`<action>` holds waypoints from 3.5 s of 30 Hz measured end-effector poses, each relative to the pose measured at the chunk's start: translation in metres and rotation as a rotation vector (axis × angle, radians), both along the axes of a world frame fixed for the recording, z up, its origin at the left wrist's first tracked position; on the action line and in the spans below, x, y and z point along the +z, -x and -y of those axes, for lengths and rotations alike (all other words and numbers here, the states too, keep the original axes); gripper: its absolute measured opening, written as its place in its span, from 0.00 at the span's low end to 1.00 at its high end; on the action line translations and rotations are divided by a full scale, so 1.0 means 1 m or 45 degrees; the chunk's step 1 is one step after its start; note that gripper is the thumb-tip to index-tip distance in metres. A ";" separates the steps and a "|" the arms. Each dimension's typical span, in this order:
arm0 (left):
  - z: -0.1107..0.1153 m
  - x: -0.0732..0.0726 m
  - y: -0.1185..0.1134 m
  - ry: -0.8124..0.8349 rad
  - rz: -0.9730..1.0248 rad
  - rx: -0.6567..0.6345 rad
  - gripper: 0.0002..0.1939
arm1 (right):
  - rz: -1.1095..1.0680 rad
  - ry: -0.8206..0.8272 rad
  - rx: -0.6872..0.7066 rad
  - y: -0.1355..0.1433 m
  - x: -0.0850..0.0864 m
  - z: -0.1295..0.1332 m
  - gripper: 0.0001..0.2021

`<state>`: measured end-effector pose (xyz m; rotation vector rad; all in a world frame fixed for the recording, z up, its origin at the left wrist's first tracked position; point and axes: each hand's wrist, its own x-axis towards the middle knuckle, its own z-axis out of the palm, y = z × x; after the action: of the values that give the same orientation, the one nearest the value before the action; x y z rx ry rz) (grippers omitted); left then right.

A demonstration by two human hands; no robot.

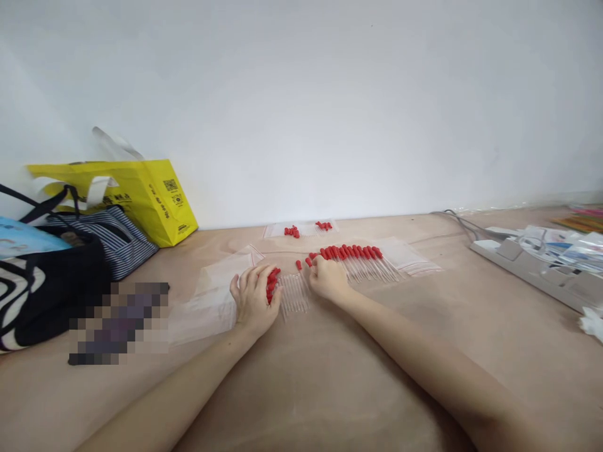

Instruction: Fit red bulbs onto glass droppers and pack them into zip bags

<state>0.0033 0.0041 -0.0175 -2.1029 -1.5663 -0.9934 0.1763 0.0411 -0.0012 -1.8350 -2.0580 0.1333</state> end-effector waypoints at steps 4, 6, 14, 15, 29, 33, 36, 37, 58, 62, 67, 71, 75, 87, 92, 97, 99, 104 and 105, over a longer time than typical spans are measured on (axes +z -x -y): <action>-0.001 0.000 0.001 -0.015 0.006 -0.002 0.17 | 0.068 0.062 -0.058 0.018 -0.001 -0.008 0.12; -0.001 -0.001 0.001 -0.013 -0.008 -0.017 0.16 | 0.070 0.064 -0.065 0.020 -0.001 -0.010 0.12; -0.005 -0.002 0.003 -0.012 0.000 0.062 0.14 | 0.158 0.074 -0.120 -0.004 0.011 -0.008 0.16; -0.006 -0.002 0.003 -0.006 -0.001 0.072 0.14 | 0.180 0.102 -0.128 -0.006 0.013 -0.008 0.15; -0.025 0.015 0.022 0.058 -0.051 0.247 0.09 | 0.125 0.151 -0.095 0.007 0.009 -0.010 0.14; -0.036 0.023 0.022 0.112 -0.135 0.232 0.11 | 0.102 0.175 -0.077 0.015 0.009 -0.013 0.14; -0.044 0.024 0.017 0.085 -0.231 0.164 0.12 | 0.098 0.184 -0.069 0.014 0.008 -0.014 0.12; -0.047 0.023 0.016 0.098 -0.242 0.142 0.12 | 0.100 0.181 -0.066 0.013 0.008 -0.014 0.12; -0.007 0.021 0.009 0.199 -0.073 -0.272 0.11 | 0.051 0.366 0.060 0.010 0.012 0.030 0.09; 0.000 0.013 0.007 0.144 0.034 -0.315 0.09 | -0.003 0.354 0.072 0.008 0.010 0.029 0.09; 0.007 0.008 0.005 0.118 0.059 -0.326 0.09 | -0.191 0.215 0.267 -0.018 0.001 0.033 0.11; 0.009 0.005 0.004 0.115 0.010 -0.297 0.15 | -0.275 0.015 0.528 -0.060 -0.010 0.037 0.07; 0.009 0.004 0.002 0.091 -0.075 -0.334 0.13 | -0.244 -0.144 0.785 -0.096 -0.020 0.036 0.10; 0.011 0.004 -0.011 0.008 -0.108 -0.500 0.06 | -0.199 -0.030 0.856 -0.071 -0.020 0.034 0.10; 0.009 0.002 -0.012 -0.084 -0.159 -0.505 0.08 | -0.034 0.021 0.851 -0.062 -0.015 0.031 0.05; 0.006 -0.003 -0.010 -0.150 -0.204 -0.534 0.11 | -0.290 -0.160 0.779 -0.059 -0.019 0.036 0.03; 0.005 -0.004 -0.010 -0.154 -0.204 -0.546 0.12 | -0.424 -0.246 0.785 -0.056 -0.022 0.037 0.05; 0.006 -0.004 -0.009 -0.144 -0.218 -0.568 0.13 | -0.484 -0.386 0.814 -0.047 -0.027 0.040 0.09; 0.006 -0.004 -0.010 -0.134 -0.222 -0.567 0.13 | -0.479 -0.402 0.809 -0.046 -0.028 0.040 0.09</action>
<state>0.0128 -0.0018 -0.0211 -2.4409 -0.9604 -0.9671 0.2222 0.0006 -0.0293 -0.8536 -2.1518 0.2776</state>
